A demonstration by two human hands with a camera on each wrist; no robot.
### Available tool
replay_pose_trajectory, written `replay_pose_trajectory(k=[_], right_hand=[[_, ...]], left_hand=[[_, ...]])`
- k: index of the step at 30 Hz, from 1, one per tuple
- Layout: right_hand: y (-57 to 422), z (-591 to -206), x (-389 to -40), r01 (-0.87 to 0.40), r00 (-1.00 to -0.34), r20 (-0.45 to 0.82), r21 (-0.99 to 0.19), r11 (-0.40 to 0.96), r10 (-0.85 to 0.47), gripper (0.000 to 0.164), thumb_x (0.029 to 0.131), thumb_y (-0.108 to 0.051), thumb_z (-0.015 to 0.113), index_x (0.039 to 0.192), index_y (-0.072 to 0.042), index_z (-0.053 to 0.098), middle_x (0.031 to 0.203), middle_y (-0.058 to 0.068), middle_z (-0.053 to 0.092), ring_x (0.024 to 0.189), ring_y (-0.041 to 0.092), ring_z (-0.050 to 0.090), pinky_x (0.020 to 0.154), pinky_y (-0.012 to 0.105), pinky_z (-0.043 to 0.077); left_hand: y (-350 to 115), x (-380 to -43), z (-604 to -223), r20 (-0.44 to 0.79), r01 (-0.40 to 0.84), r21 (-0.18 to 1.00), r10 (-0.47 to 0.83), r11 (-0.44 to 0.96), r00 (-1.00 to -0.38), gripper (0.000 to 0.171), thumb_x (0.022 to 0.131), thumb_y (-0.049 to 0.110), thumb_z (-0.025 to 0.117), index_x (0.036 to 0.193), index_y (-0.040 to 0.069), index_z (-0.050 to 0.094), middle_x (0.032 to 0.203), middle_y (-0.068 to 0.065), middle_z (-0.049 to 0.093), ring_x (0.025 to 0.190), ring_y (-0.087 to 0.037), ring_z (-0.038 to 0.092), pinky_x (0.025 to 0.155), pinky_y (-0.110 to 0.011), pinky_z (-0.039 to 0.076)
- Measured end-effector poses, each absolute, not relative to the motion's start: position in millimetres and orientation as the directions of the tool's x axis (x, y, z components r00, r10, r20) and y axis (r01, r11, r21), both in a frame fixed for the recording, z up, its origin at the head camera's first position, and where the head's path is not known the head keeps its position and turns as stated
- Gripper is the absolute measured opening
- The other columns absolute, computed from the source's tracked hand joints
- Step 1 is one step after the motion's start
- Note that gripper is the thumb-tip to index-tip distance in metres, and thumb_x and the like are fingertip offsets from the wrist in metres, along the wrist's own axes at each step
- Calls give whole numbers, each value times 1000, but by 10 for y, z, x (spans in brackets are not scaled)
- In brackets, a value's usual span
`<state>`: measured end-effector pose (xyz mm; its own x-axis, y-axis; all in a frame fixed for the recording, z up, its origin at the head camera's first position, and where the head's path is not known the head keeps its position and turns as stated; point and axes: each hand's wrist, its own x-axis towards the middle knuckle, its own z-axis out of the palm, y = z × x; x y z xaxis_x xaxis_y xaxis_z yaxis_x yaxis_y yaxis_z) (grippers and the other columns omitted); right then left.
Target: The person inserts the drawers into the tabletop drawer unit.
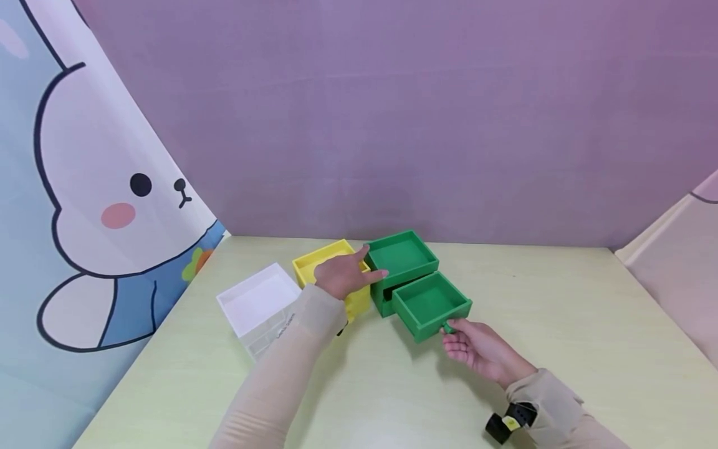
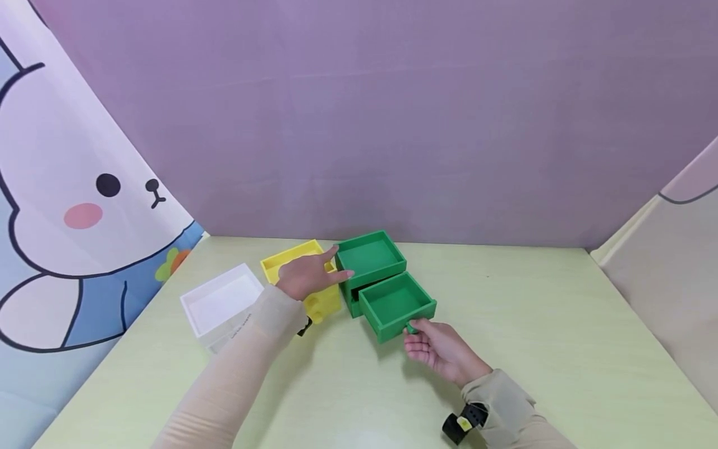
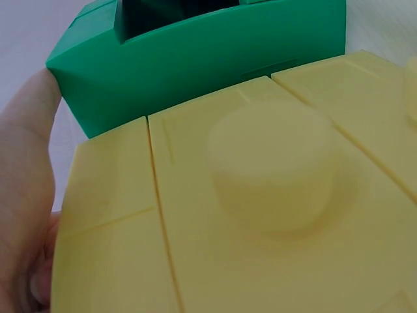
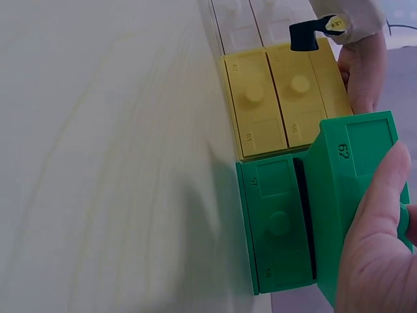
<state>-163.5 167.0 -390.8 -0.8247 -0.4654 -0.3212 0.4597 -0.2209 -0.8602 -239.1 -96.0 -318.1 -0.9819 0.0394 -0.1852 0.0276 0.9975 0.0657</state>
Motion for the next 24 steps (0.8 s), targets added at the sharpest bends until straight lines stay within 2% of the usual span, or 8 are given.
replay_pose_trajectory(k=[24], right_hand=[[1559,-3940,-1708,445,-840,-311,-864,-235,-445,22,102,-14,44,91,-4,60,79,1,64,71,6,64,73,19,52]], left_hand=[[-954,-2371,-3182,-165,40,57,49,998,-985,81,82,80,38,151,40,24,48,3,30,41,-11,19,45,-26,17]])
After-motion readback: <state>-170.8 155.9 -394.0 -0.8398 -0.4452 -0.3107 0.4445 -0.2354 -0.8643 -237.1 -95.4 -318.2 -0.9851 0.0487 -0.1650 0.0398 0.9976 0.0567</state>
